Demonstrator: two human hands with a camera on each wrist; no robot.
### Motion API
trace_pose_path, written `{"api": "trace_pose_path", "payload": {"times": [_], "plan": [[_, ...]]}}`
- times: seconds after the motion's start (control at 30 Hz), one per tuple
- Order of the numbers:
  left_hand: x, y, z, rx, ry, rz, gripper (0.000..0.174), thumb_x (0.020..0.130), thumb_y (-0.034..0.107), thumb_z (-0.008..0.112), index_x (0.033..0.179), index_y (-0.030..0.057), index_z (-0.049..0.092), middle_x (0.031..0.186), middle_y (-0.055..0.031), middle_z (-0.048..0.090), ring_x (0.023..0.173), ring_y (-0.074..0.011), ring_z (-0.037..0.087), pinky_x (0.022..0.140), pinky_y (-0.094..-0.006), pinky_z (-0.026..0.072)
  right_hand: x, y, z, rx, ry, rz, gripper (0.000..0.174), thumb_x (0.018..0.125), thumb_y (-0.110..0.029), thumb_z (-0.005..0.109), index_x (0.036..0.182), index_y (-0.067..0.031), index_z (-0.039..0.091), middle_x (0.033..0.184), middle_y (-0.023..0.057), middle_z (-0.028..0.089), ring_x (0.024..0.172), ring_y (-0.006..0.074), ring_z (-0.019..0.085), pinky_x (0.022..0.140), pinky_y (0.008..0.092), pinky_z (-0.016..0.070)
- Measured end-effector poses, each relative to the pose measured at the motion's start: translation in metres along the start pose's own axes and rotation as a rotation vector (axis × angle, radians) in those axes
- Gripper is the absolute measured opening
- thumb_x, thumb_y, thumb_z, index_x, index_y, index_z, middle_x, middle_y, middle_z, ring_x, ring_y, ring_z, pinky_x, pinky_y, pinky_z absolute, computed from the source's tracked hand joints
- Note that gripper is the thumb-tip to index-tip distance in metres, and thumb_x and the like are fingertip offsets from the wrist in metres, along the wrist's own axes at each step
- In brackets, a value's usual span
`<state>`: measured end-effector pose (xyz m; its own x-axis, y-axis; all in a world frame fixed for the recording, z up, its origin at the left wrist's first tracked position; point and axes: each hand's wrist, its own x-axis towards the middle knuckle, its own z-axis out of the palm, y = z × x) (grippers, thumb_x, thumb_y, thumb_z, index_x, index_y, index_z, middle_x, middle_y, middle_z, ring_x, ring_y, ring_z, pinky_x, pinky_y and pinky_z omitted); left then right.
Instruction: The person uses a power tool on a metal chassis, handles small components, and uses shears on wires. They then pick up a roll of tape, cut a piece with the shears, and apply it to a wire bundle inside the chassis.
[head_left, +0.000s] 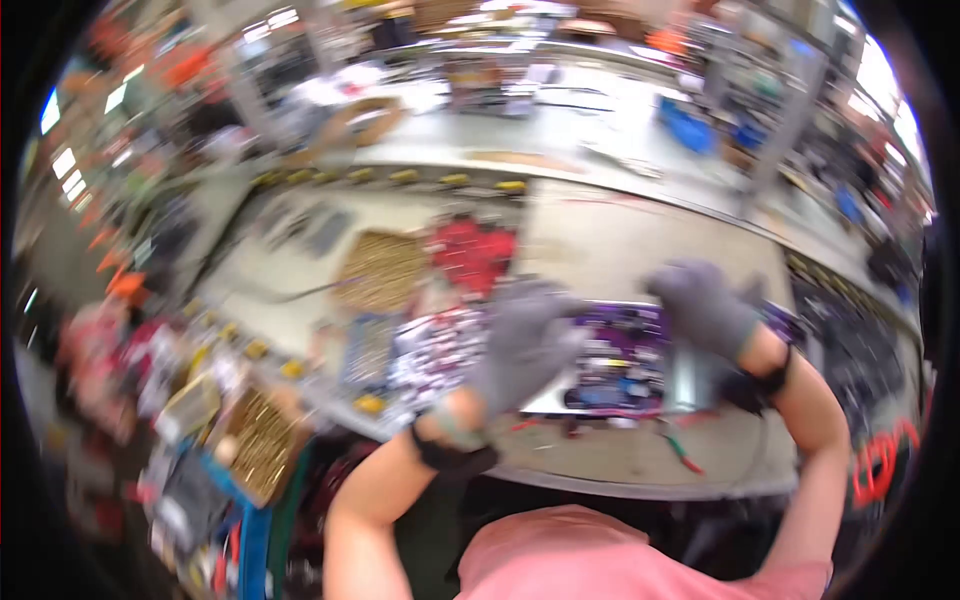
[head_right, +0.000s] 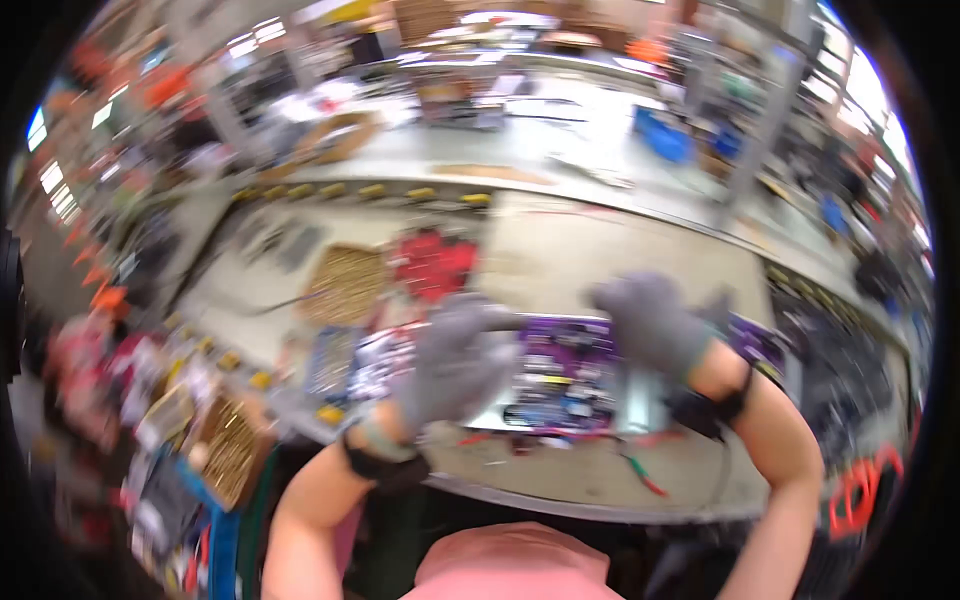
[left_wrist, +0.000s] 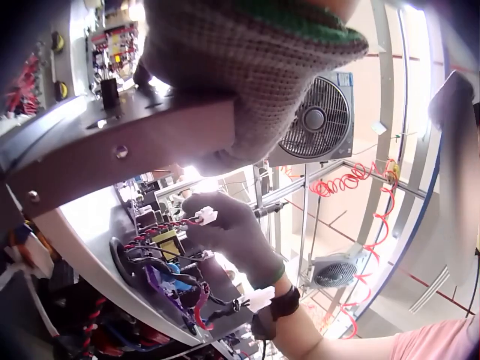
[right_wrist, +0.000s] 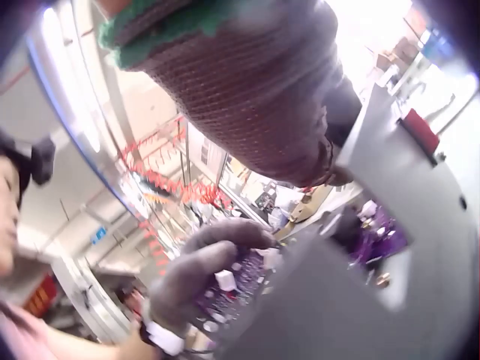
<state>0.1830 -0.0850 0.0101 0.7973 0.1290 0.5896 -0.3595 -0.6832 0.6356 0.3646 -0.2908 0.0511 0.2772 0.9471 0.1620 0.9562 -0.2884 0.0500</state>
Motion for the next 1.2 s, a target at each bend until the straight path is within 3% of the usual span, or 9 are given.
{"api": "trace_pose_path", "payload": {"times": [0.07,0.1,0.3,0.57,0.9,1.0,1.1,1.13,1.2], "plan": [[0.005,0.010,-0.008,0.004,-0.065,-0.035,0.029,0.078,0.005,0.066,0.107,0.0058,0.071,0.095,-0.0109,0.066,0.098,-0.0276,0.060,0.087,-0.0383,0.0478,0.000,-0.003,-0.006,-0.025,-0.064,-0.013,0.023,0.075,-0.004,0.063,0.097,-0.0100,0.067,0.078,0.0126,0.066,0.077,0.0342,0.067,0.067,0.0464,0.0527],[0.004,0.011,-0.003,0.015,-0.018,-0.048,0.025,0.078,0.010,0.070,0.102,0.0052,0.073,0.092,-0.0128,0.068,0.099,-0.0311,0.060,0.092,-0.0423,0.0462,0.001,-0.005,-0.010,-0.055,-0.112,0.006,0.020,0.076,-0.005,0.064,0.095,-0.0098,0.066,0.077,0.0134,0.066,0.076,0.0349,0.068,0.066,0.0465,0.0533],[0.008,0.022,-0.004,0.019,-0.057,-0.169,0.023,0.077,0.009,0.070,0.100,0.0044,0.074,0.097,-0.0143,0.070,0.106,-0.0331,0.060,0.096,-0.0422,0.0454,0.013,-0.007,-0.021,-0.107,-0.261,-0.018,0.015,0.077,-0.009,0.067,0.093,-0.0088,0.064,0.076,0.0151,0.066,0.076,0.0363,0.069,0.065,0.0473,0.0540],[0.009,0.024,-0.004,-0.006,-0.067,-0.213,0.025,0.078,0.010,0.068,0.102,0.0043,0.075,0.099,-0.0148,0.070,0.108,-0.0330,0.060,0.098,-0.0423,0.0442,0.030,-0.016,-0.034,-0.120,-0.413,-0.055,0.022,0.077,-0.009,0.069,0.098,-0.0061,0.064,0.079,0.0152,0.068,0.080,0.0362,0.071,0.069,0.0463,0.0552],[0.008,0.022,0.000,-0.064,-0.032,-0.258,0.025,0.077,0.004,0.068,0.102,0.0028,0.075,0.100,-0.0168,0.070,0.108,-0.0307,0.061,0.094,-0.0395,0.0485,0.084,-0.024,-0.031,-0.251,-0.859,-0.129,0.025,0.073,-0.010,0.074,0.097,-0.0041,0.073,0.090,0.0172,0.072,0.087,0.0352,0.071,0.074,0.0452,0.0565],[0.007,0.023,0.001,-0.089,0.003,-0.278,0.025,0.078,0.005,0.069,0.102,0.0020,0.074,0.100,-0.0159,0.070,0.109,-0.0309,0.061,0.094,-0.0392,0.0485,0.078,-0.017,-0.021,-0.160,-0.820,-0.090,0.028,0.072,-0.011,0.075,0.099,-0.0032,0.071,0.088,0.0173,0.071,0.086,0.0356,0.071,0.073,0.0460,0.0565],[0.006,0.021,-0.004,-0.201,-0.017,-0.243,0.030,0.078,0.003,0.069,0.108,0.0018,0.072,0.109,-0.0177,0.068,0.108,-0.0279,0.062,0.096,-0.0369,0.0471,0.038,-0.009,-0.016,-0.042,-0.474,-0.064,0.035,0.074,-0.009,0.067,0.109,-0.0051,0.064,0.080,0.0189,0.068,0.079,0.0389,0.069,0.068,0.0500,0.0543],[0.001,0.022,-0.011,-0.368,-0.075,-0.340,0.033,0.085,0.008,0.063,0.117,-0.0005,0.067,0.121,-0.0187,0.065,0.113,-0.0254,0.060,0.099,-0.0354,0.0459,0.026,-0.013,-0.019,-0.011,-0.440,0.070,0.027,0.078,-0.009,0.066,0.104,-0.0057,0.064,0.085,0.0151,0.070,0.083,0.0366,0.071,0.071,0.0467,0.0567],[-0.007,0.018,-0.034,-0.870,-0.002,-0.481,0.044,0.095,0.025,0.055,0.130,-0.0017,0.060,0.136,-0.0181,0.058,0.125,-0.0247,0.055,0.107,-0.0369,0.0410,-0.005,-0.006,-0.012,0.062,-0.004,-0.084,0.037,0.078,-0.006,0.067,0.115,-0.0094,0.065,0.114,0.0150,0.066,0.099,0.0337,0.066,0.084,0.0433,0.0545]]}}
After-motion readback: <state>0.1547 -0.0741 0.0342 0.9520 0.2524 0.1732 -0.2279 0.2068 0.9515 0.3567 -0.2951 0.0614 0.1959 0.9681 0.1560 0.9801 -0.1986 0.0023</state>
